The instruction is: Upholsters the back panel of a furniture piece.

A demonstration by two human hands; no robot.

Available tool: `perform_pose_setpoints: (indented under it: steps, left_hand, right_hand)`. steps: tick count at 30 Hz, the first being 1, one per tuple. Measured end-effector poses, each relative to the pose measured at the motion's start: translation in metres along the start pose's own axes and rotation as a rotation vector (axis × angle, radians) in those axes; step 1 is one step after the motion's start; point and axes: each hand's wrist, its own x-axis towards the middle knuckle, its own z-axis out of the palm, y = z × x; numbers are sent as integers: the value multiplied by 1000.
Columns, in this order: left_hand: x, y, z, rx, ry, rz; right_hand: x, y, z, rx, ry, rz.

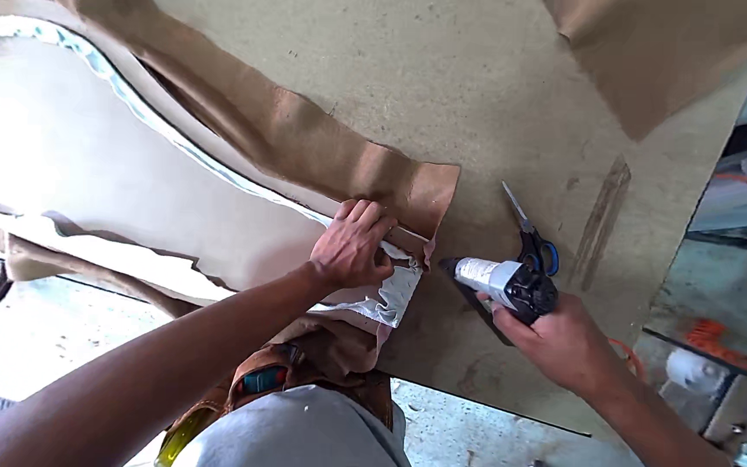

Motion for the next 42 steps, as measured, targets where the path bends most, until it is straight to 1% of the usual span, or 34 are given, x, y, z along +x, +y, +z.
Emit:
perform_pose_setpoints:
  steps: [3,7,10,12,19,24,35,39,42]
  left_hand:
    - [0,0,-2,-8,-7,5]
    - [-1,-2,-3,-23,3,11]
    - [-2,-2,-2,-43,-5,17]
    - [-1,-2,-3,-48,-15,23]
    - [-1,-3,-2,-46,-14,24]
    - [0,-2,-2,-40,-19,24]
    - [1,-4,-1,-31,-14,21]
    - [0,-4,-1,-33,-13,16]
    - [1,-4,-1,-39,-9,20]
  right_hand:
    - [20,-17,-7,8,-87,-152]
    - [42,-11,2,-11,-179,-166]
    - [44,-11,4,-7,-219,-152]
    - [43,-11,4,-15,-218,-127]
    - [36,-6,7,-18,-181,-148]
    - [37,-8,6,-13,-194,-168]
    - [39,-7,11,-41,-203,-154]
    - [43,-9,12,-64,-182,-197]
    - [46,-10,12,-62,-214,-150]
